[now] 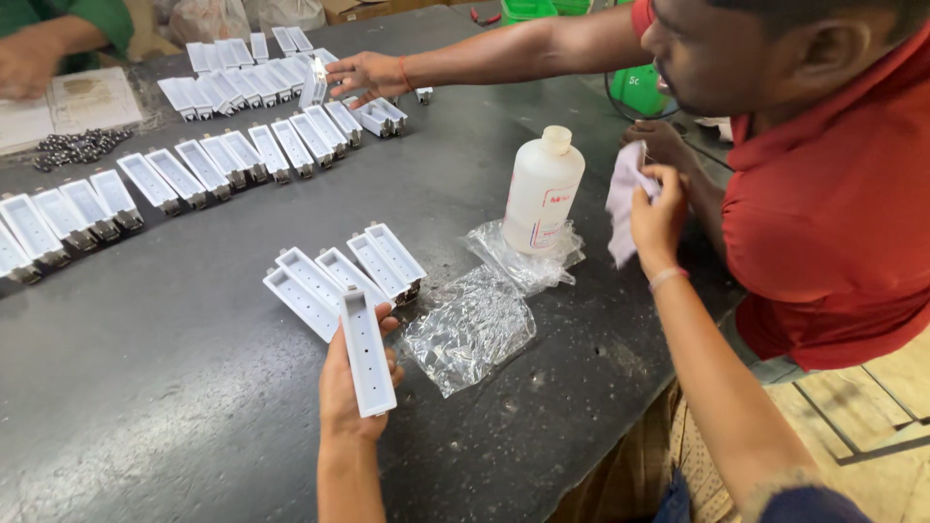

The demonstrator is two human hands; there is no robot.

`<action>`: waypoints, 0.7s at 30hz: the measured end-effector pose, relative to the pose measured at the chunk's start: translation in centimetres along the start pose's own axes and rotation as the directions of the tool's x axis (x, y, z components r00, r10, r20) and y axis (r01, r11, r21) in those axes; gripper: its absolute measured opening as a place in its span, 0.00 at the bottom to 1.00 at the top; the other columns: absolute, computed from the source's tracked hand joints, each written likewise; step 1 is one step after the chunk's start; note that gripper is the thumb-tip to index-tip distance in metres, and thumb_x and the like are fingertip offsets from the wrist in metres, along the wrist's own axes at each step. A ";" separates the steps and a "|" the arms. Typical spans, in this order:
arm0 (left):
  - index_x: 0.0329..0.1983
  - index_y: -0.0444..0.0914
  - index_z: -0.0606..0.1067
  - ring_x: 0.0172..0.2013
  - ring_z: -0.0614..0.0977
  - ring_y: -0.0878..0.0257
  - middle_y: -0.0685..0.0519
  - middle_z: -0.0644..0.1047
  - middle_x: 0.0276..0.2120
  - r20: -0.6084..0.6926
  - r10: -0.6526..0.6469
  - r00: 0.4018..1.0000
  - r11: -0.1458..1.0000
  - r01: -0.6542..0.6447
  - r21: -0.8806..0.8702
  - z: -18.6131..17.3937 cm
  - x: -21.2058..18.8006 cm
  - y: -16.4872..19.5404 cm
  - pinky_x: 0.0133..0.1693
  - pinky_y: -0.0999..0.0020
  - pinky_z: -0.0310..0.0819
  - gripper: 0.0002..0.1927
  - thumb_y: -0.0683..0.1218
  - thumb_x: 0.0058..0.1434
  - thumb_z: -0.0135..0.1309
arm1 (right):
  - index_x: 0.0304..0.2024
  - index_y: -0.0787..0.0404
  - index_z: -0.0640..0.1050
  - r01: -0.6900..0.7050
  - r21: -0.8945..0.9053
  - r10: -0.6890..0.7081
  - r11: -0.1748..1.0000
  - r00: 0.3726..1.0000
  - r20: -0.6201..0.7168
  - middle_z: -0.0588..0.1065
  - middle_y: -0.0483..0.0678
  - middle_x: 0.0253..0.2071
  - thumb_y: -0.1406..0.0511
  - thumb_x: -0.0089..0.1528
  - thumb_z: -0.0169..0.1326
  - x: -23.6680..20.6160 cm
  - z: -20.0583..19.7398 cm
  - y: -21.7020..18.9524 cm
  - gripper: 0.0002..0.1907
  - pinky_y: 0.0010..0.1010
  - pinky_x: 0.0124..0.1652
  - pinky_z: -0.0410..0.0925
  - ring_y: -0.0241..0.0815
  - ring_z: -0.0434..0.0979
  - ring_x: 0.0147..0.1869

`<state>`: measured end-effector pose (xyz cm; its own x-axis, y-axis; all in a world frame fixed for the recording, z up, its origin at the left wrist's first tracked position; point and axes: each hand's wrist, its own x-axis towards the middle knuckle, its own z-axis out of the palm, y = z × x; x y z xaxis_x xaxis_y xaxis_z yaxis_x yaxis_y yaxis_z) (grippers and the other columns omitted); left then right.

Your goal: The person repeatedly picks up small white rectangular components from a table, places them into clear plastic bags, and folds the bags closed. The wrapped components are then set aside in a growing pile. A coworker is visible in the background assembling similar components.

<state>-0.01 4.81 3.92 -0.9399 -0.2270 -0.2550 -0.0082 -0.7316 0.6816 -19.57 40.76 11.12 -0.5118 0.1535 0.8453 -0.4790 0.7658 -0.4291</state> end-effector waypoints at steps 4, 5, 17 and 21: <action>0.51 0.33 0.77 0.18 0.69 0.72 0.51 0.76 0.35 0.005 0.079 0.997 0.997 -0.079 0.002 0.5 -0.4 0.8 0.18 0.75 0.62 0.25 0.56 0.72 0.38 | 0.54 0.64 0.76 0.094 0.194 -0.116 0.977 0.988 0.105 0.75 0.55 0.53 0.71 0.65 0.54 3.4 4.1 -2.7 0.14 0.39 0.59 0.66 0.52 0.73 0.60; 0.51 0.32 0.77 0.19 0.70 0.72 0.51 0.76 0.35 -0.006 0.096 0.995 0.995 -0.096 0.008 0.5 -0.4 1.0 0.19 0.75 0.62 0.25 0.55 0.73 0.38 | 0.55 0.63 0.76 0.095 0.324 -0.184 0.941 0.949 0.255 0.75 0.54 0.55 0.67 0.70 0.52 3.7 4.8 -3.3 0.12 0.38 0.61 0.66 0.50 0.73 0.60; 0.51 0.34 0.76 0.18 0.70 0.70 0.52 0.77 0.34 -0.022 0.149 0.989 0.987 -0.150 -0.051 -0.8 -0.3 1.7 0.19 0.73 0.63 0.26 0.58 0.73 0.36 | 0.50 0.59 0.79 -0.699 0.371 0.539 0.611 0.711 0.451 0.78 0.43 0.46 0.42 0.69 0.41 0.4 5.3 -3.3 0.31 0.25 0.36 0.64 0.33 0.75 0.44; 0.51 0.34 0.76 0.18 0.70 0.70 0.53 0.77 0.33 -0.039 0.164 0.986 0.983 -0.167 -0.082 -1.4 -0.2 1.9 0.19 0.74 0.62 0.26 0.59 0.73 0.36 | 0.48 0.61 0.76 -0.294 0.486 0.305 0.823 0.951 0.058 0.75 0.42 0.44 0.56 0.75 0.49 -1.8 3.7 -2.9 0.15 0.22 0.40 0.65 0.30 0.71 0.43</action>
<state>0.69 2.52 4.31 -0.9145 -0.3689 -0.1659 0.1770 -0.7338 0.6559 -19.89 35.91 9.69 -0.6742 0.3432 0.6540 -0.5904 0.2816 -0.7564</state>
